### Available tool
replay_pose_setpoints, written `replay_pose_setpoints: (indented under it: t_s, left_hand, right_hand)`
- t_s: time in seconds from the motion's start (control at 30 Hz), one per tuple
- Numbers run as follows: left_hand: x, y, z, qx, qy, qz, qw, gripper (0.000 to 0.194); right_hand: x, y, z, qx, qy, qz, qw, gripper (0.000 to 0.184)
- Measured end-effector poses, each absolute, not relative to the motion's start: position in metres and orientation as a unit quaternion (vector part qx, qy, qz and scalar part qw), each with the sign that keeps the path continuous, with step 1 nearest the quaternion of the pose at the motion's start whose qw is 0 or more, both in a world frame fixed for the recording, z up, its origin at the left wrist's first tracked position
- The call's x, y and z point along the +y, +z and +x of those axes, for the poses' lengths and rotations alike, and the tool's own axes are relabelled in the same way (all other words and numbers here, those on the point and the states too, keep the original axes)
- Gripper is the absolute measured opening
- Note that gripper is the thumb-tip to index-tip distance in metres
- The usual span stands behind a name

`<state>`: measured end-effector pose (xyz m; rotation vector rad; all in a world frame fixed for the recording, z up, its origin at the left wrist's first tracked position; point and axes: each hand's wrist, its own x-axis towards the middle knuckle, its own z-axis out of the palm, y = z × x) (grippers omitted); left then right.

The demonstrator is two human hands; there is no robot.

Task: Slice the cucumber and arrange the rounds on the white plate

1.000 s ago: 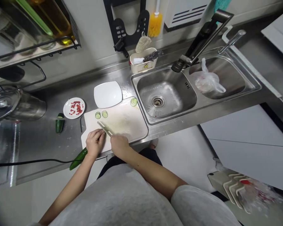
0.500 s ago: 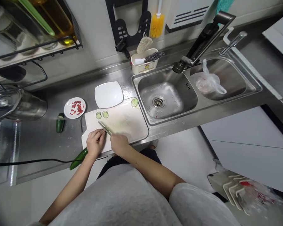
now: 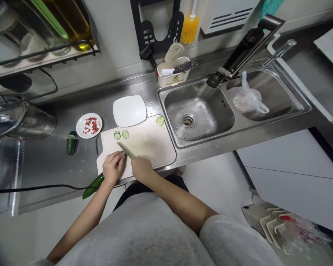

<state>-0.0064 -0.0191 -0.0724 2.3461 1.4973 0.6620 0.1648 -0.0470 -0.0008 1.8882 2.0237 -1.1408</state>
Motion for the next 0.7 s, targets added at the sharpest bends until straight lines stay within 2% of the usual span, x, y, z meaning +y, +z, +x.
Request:
replay_pose_setpoints:
  t_s: [0.43,0.7]
  left_hand:
    - [-0.021,-0.070,-0.003,0.518,0.234,0.814,0.123,0.026]
    - [-0.021,-0.059,-0.001,0.575,0.303,0.741,0.170,0.030]
  right_hand:
    - [-0.050,-0.004,0.165,0.662,-0.362,0.653,0.061,0.029]
    - [-0.062,0.010,0.192,0.696,-0.247,0.670,0.078,0.035]
